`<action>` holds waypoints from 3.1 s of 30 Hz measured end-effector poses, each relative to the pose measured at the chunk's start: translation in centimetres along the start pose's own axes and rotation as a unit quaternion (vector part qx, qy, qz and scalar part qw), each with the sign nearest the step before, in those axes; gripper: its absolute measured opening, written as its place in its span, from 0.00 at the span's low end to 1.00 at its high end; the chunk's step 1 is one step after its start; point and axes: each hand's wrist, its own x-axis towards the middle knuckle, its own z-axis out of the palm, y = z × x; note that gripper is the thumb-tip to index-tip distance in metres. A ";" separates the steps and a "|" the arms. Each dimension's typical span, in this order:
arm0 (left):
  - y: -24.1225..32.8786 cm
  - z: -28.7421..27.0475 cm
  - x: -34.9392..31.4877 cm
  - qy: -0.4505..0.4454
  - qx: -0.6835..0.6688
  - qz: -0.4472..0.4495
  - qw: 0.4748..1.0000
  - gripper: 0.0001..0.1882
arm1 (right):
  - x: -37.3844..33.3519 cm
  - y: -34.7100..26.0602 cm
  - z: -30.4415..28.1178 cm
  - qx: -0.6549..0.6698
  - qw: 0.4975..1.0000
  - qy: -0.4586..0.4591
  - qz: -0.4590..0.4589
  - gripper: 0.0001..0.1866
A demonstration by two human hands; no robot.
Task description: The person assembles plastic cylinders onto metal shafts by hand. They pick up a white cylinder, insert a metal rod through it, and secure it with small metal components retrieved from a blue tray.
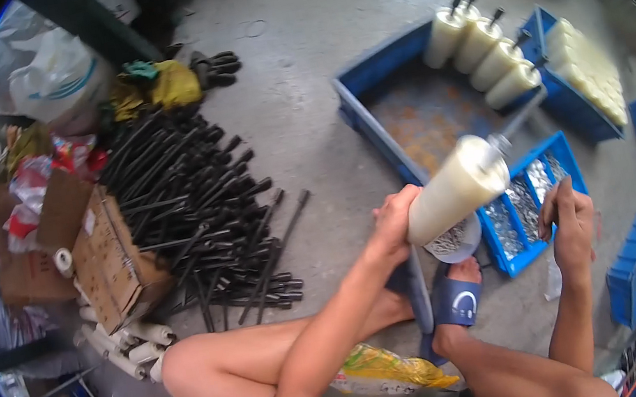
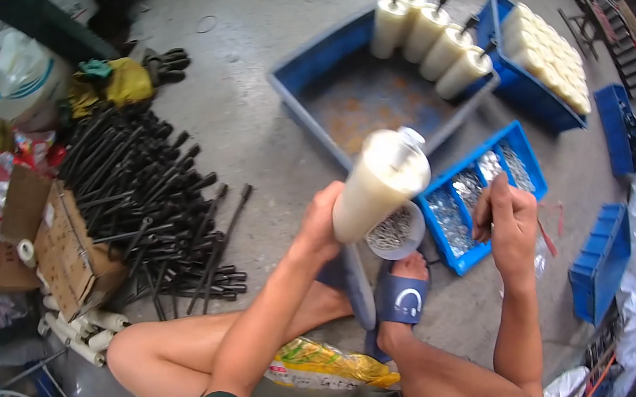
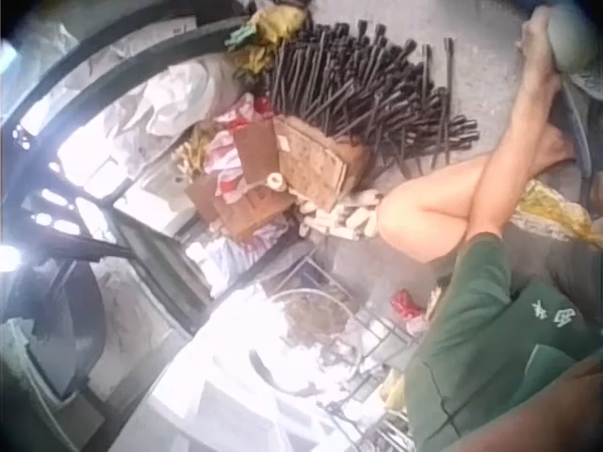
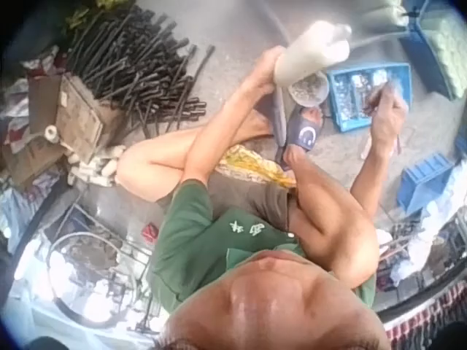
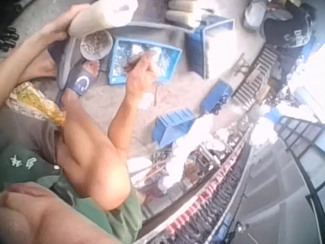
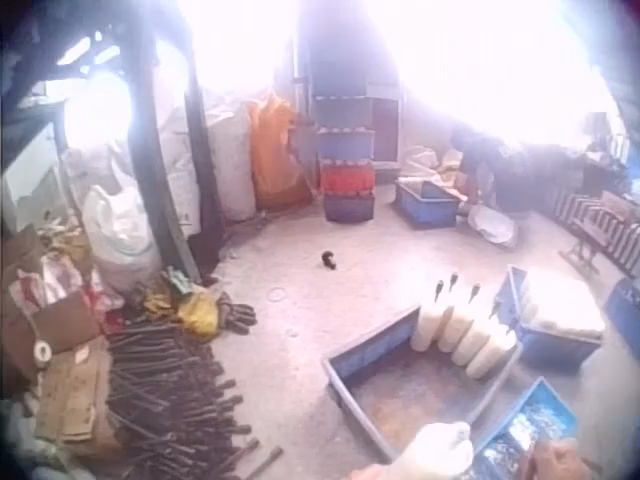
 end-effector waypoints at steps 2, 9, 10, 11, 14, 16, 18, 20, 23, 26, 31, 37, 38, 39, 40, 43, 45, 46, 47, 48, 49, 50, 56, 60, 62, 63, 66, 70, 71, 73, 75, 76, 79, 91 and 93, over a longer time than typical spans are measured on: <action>2.8 2.1 -1.7 -0.064 -0.218 0.057 0.972 0.21 | 0.1 0.7 -0.2 -0.030 0.999 -0.003 0.022 0.30; 23.4 -5.2 -9.1 0.127 -0.355 0.164 0.912 0.16 | -4.0 5.2 3.0 -0.033 0.994 -0.054 0.093 0.21; 26.5 -6.8 -10.8 0.136 -0.333 0.215 0.908 0.17 | -4.2 5.9 3.0 -0.032 0.993 -0.061 0.095 0.20; 29.5 -9.0 -13.5 0.178 -0.327 0.248 0.894 0.18 | -4.4 6.7 3.7 -0.024 0.992 -0.075 0.102 0.20; 34.3 -16.7 -22.1 0.195 -0.313 0.345 0.863 0.17 | -4.2 8.2 6.2 0.026 0.988 -0.116 0.096 0.20; 33.0 -22.7 -27.7 0.231 -0.351 0.381 0.824 0.19 | -4.0 7.2 8.7 0.003 0.987 -0.139 0.082 0.19; 30.8 -27.3 -32.7 0.316 -0.360 0.399 0.782 0.20 | -3.8 6.6 9.9 -0.018 0.988 -0.147 0.039 0.18; 28.6 -31.6 -36.2 0.395 -0.387 0.400 0.731 0.23 | -3.3 4.5 10.8 -0.045 0.988 -0.151 -0.005 0.18; 26.2 -38.9 -41.8 0.477 -0.356 0.394 0.701 0.36 | -3.3 1.6 12.1 -0.086 0.981 -0.166 -0.049 0.16; 26.5 -46.4 -46.2 0.483 -0.253 0.434 0.718 0.36 | -4.3 -1.1 13.4 -0.080 0.978 -0.191 -0.036 0.14; 28.7 -45.1 -41.5 0.604 0.010 0.340 0.721 0.30 | -5.4 -0.2 13.3 -0.110 0.974 -0.190 -0.050 0.10; 32.3 -42.9 -33.6 0.589 0.422 0.259 0.639 0.24 | -7.0 -0.9 14.1 -0.143 0.967 -0.211 -0.022 0.10; 32.6 -41.1 -31.5 0.575 0.456 0.260 0.628 0.23 | -6.9 -1.4 13.7 -0.139 0.967 -0.212 0.021 0.10; 33.2 -39.0 -28.7 0.554 0.492 0.266 0.616 0.22 | -6.6 -1.3 12.8 -0.155 0.965 -0.213 0.020 0.09; 33.0 -39.3 -27.3 0.546 0.494 0.260 0.625 0.22 | -6.2 -1.3 12.7 -0.159 0.960 -0.228 0.010 0.10; 30.7 -38.2 -25.4 0.495 0.505 0.295 0.642 0.20 | -5.0 -2.1 13.3 -0.188 0.947 -0.256 -0.055 0.12; 29.9 -37.3 -24.3 0.489 0.513 0.331 0.623 0.15 | -4.3 -1.4 14.3 -0.151 0.954 -0.244 -0.089 0.12; 30.3 -36.4 -23.5 0.472 0.531 0.366 0.601 0.13 | -3.4 -1.7 14.3 -0.147 0.957 -0.221 -0.114 0.12; 29.5 -30.6 -20.7 0.454 0.549 0.378 0.592 0.11 | -2.6 -1.6 13.1 -0.159 0.959 -0.196 -0.131 0.11; 28.4 -25.2 -18.5 0.411 0.569 0.413 0.581 0.11 | -1.9 -1.5 11.9 -0.157 0.969 -0.153 -0.112 0.11; 27.2 -20.5 -16.3 0.374 0.586 0.445 0.564 0.11 | -1.0 -1.3 10.6 -0.151 0.977 -0.117 -0.096 0.12; 26.2 -17.0 -14.1 0.324 0.585 0.436 0.602 0.11 | 0.3 -0.6 9.3 -0.159 0.981 -0.063 -0.089 0.13; 20.9 1.6 -4.0 0.024 0.480 0.353 0.803 0.13 | 17.9 9.7 -1.6 -0.193 0.899 0.368 -0.137 0.29; 16.1 12.1 3.9 -0.093 0.280 0.101 0.950 0.30 | 24.7 11.7 -8.6 -0.167 0.926 0.322 -0.105 0.34; 15.7 13.2 7.6 -0.056 0.189 0.011 0.980 0.44 | 24.1 9.3 -4.4 -0.042 0.972 0.224 -0.060 0.38; 15.2 13.5 9.3 -0.021 0.123 -0.027 0.992 0.49 | 23.6 8.7 -3.2 0.007 0.984 0.173 -0.051 0.39; 11.8 14.6 15.5 -0.010 0.005 -0.093 0.996 0.59 | 24.0 10.7 -5.9 -0.020 0.979 0.202 -0.033 0.34; 9.6 9.5 20.7 0.048 0.080 -0.148 0.985 0.44 | 26.9 11.2 -3.2 -0.450 0.889 0.001 0.088 0.19; 9.1 5.7 22.4 0.080 0.109 -0.134 0.982 0.39 | 27.5 9.1 -0.4 -0.486 0.863 -0.057 0.122 0.19; 8.5 6.2 21.5 0.115 0.224 -0.157 0.955 0.36 | 28.7 8.9 1.0 -0.473 0.845 -0.147 0.202 0.22; 8.2 7.0 21.2 0.121 0.286 -0.134 0.941 0.37 | 30.0 9.9 1.5 -0.483 0.836 -0.135 0.223 0.23; 7.3 8.2 21.5 0.109 0.295 -0.129 0.941 0.38 | 30.9 12.0 0.3 -0.480 0.832 -0.161 0.226 0.23; 7.1 10.1 21.7 0.121 0.413 -0.087 0.899 0.37 | 31.3 13.9 -1.6 -0.446 0.852 -0.162 0.223 0.22; 12.0 10.8 1.2 -0.058 0.095 0.016 0.994 0.33 | 9.2 -4.4 -0.2 0.147 0.978 -0.006 -0.145 0.29; 10.0 10.5 0.1 -0.082 0.060 0.034 0.994 0.36 | 7.1 -4.8 0.2 0.094 0.979 0.005 -0.182 0.38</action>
